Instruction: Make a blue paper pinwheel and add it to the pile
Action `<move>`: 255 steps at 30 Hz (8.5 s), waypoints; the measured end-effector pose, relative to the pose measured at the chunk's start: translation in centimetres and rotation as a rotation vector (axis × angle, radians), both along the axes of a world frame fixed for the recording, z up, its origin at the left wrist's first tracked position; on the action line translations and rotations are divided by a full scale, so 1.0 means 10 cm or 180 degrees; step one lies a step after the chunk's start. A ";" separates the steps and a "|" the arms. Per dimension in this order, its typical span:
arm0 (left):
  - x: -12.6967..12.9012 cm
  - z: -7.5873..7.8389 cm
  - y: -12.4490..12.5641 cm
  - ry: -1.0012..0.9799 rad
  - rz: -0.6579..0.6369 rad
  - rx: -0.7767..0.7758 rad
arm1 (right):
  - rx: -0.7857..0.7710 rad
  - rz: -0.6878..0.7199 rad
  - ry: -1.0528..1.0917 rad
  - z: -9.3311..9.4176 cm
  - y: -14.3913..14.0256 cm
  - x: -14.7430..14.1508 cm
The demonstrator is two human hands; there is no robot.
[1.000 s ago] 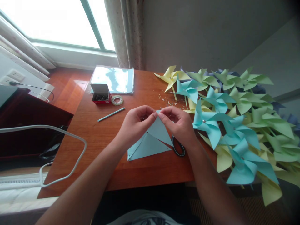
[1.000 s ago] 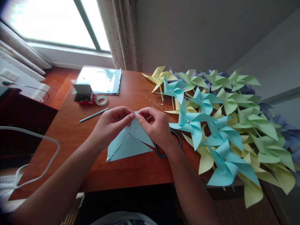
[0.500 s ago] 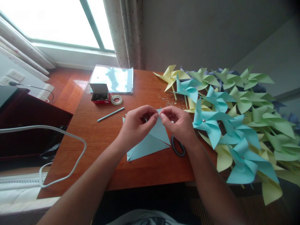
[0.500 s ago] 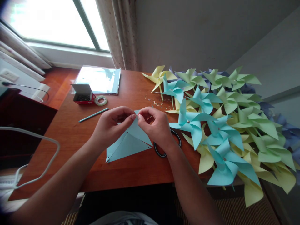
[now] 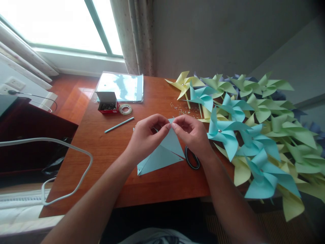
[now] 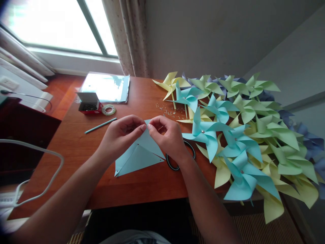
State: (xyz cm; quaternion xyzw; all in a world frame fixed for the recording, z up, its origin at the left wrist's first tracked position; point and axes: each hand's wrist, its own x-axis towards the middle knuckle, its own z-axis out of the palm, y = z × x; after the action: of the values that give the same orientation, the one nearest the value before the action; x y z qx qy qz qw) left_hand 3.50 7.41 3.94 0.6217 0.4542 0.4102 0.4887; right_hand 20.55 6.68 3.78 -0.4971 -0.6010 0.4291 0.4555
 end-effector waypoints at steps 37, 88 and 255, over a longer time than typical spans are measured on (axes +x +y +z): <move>0.00 0.01 0.01 0.0288 0.0539 0.0440 | 0.0585 0.0010 -0.0363 0.06 -0.04 -0.05; 0.00 0.03 0.05 -0.0828 0.0624 -0.0213 | 0.2211 -0.0526 -0.1556 -0.08 -0.06 -0.10; 0.01 0.14 -0.05 -0.0010 -0.0217 0.0270 | -0.0478 -0.0491 -0.0306 -0.04 -0.73 0.47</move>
State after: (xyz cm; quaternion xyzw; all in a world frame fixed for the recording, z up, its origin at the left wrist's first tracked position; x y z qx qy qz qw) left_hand 3.58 6.89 5.32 0.6563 0.4142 0.4132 0.4763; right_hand 25.29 -0.60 3.34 -0.5946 -0.5483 0.4122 0.4193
